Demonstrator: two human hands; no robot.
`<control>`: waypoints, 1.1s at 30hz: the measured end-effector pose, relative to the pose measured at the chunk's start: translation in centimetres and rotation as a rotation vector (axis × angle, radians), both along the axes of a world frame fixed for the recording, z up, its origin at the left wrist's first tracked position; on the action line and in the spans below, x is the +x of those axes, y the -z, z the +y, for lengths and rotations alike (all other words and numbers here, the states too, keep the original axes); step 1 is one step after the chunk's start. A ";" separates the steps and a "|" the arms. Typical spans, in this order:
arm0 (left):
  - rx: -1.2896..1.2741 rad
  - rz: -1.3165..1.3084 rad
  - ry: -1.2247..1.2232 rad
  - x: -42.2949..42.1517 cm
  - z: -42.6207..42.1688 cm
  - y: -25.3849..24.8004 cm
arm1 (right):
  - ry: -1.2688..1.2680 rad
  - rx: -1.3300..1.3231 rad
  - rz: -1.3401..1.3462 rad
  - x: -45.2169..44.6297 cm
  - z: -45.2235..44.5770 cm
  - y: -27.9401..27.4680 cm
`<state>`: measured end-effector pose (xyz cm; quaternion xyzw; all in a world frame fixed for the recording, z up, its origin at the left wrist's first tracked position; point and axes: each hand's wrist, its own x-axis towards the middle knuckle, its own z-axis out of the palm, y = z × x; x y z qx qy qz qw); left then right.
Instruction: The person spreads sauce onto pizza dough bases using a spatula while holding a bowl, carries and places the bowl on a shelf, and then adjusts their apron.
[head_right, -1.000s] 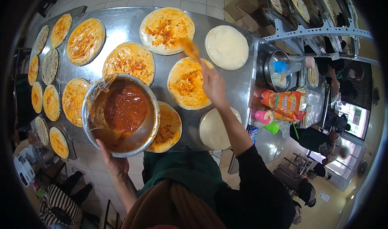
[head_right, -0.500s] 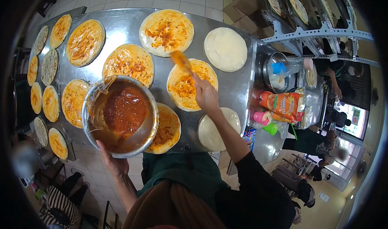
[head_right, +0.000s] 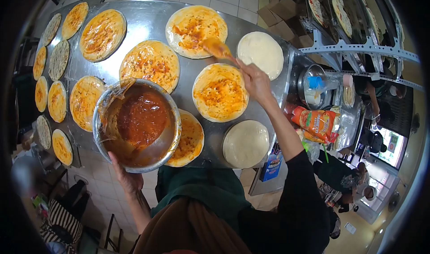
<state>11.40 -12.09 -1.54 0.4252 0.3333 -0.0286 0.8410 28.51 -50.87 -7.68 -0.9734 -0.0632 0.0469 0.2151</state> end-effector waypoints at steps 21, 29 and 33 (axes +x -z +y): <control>0.017 0.028 -0.002 0.5 -0.8 -0.4 | 0.081 0.245 -0.055 4.1 5.8 2.4; -0.001 0.011 0.001 0.6 -0.2 0.2 | 0.007 0.197 0.048 2.1 6.6 1.5; -0.010 0.012 -0.009 0.8 0.1 0.2 | 0.072 0.227 -0.040 5.4 7.5 2.8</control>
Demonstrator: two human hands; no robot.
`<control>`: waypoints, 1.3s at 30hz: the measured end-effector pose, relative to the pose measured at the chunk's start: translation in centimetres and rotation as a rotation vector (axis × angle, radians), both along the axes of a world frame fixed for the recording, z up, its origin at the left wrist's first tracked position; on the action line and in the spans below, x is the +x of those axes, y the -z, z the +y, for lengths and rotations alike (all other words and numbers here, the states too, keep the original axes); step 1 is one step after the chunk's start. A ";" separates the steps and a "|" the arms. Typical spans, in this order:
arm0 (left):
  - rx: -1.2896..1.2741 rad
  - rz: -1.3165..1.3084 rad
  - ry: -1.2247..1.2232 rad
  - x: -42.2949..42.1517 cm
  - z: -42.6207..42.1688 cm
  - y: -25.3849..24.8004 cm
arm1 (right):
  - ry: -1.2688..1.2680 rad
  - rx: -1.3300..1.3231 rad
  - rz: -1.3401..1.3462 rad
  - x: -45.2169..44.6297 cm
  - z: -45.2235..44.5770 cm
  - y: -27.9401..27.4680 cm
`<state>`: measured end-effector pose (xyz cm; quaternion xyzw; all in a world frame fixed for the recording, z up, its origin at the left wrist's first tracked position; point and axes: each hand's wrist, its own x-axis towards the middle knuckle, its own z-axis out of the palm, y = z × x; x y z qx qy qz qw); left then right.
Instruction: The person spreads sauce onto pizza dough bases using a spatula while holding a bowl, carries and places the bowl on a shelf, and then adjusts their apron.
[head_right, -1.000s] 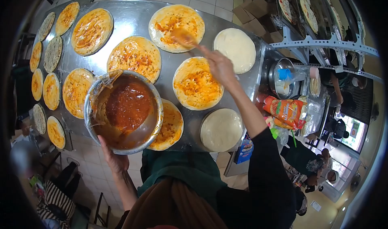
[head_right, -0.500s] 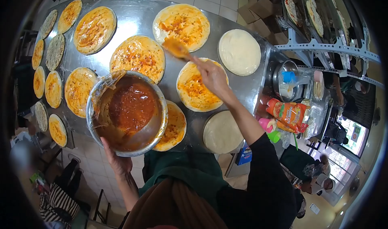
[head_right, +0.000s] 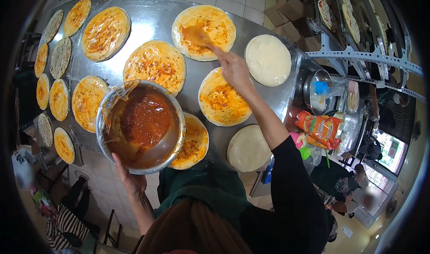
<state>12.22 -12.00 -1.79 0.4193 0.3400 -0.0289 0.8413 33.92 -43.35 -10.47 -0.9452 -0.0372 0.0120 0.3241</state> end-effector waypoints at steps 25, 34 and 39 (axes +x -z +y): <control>0.019 -0.008 -0.033 -0.3 2.0 -0.8 | 0.008 -0.028 0.070 5.3 2.9 0.2; 0.034 -0.006 0.009 -0.2 2.2 -1.0 | 0.005 -0.407 -0.006 9.9 0.4 -0.3; 0.020 -0.027 -0.005 -0.3 2.3 -1.1 | 0.099 -0.469 -0.113 10.4 -1.6 -2.6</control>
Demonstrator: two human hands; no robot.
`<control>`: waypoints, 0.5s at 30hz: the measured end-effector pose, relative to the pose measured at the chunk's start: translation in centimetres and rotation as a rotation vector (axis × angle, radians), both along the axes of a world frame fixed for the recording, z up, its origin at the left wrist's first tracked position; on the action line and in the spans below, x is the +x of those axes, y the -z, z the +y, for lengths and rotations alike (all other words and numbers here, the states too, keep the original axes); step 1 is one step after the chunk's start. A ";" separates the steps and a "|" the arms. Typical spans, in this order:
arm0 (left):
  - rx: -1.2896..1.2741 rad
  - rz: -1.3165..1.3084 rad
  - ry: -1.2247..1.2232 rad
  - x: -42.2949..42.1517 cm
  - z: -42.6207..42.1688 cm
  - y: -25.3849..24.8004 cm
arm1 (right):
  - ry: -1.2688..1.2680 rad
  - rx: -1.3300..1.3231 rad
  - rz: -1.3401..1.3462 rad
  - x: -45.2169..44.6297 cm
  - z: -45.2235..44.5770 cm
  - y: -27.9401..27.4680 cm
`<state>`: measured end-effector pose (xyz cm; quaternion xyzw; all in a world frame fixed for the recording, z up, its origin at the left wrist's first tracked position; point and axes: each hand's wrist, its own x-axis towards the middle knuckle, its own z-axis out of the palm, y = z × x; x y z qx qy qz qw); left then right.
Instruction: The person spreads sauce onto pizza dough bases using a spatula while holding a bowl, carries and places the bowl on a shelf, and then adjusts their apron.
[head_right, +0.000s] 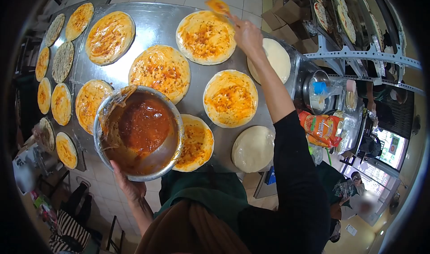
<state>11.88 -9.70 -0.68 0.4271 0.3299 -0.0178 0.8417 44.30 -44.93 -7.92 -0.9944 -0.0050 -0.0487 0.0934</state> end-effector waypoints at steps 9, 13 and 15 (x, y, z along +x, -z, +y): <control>0.005 0.000 0.036 0.6 -0.2 -0.5 | -0.147 0.048 0.016 -0.8 1.9 0.4; 0.010 0.012 0.035 0.4 -0.3 0.1 | -0.248 -0.040 0.070 -2.2 2.6 0.1; 0.021 0.018 0.035 0.3 -0.2 0.2 | -0.155 -0.144 0.120 -0.4 0.8 1.6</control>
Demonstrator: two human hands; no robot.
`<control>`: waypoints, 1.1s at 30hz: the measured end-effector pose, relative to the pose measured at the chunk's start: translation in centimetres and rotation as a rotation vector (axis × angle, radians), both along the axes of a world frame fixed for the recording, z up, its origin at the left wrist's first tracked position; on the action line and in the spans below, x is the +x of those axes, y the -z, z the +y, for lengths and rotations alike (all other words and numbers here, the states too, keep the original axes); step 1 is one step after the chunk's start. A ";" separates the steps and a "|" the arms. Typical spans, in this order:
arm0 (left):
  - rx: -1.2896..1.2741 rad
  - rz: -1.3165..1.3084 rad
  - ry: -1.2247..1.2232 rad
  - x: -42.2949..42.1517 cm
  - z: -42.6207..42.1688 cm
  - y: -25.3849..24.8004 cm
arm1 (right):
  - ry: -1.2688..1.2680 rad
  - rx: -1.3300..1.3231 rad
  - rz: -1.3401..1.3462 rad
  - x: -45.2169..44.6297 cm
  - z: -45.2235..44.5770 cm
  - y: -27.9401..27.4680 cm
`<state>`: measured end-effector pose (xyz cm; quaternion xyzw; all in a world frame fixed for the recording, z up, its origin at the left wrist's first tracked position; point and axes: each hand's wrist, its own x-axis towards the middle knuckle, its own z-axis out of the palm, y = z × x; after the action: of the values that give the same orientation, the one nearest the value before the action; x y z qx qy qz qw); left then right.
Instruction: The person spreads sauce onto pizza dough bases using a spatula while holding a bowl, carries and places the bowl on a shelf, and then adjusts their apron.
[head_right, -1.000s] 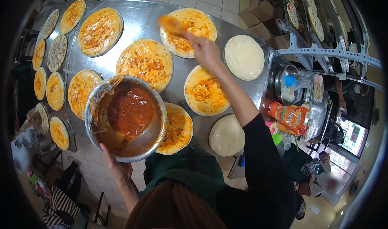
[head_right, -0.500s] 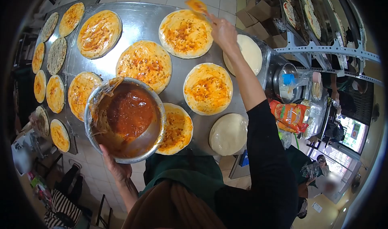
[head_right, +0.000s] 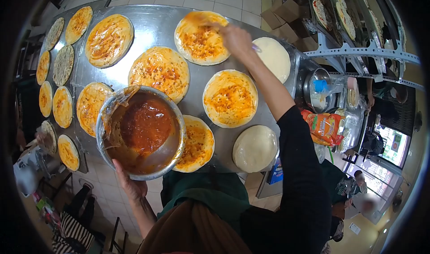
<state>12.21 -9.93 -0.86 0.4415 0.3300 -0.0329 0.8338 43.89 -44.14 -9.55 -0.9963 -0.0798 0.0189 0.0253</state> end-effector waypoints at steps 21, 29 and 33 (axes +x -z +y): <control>-0.028 0.003 0.012 0.2 -1.0 0.0 | 0.085 0.467 0.241 -3.6 2.9 -2.2; 0.025 -0.012 0.026 1.9 -1.1 1.0 | -0.047 0.860 0.391 -8.4 1.6 -10.9; 0.105 -0.096 0.048 4.8 -2.1 2.0 | -0.322 0.595 0.458 -13.2 3.1 -14.6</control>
<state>16.99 -12.07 -2.87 0.4935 0.2801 -0.0142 0.8233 30.71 -41.00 5.07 -0.8902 -0.2291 0.2202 0.3264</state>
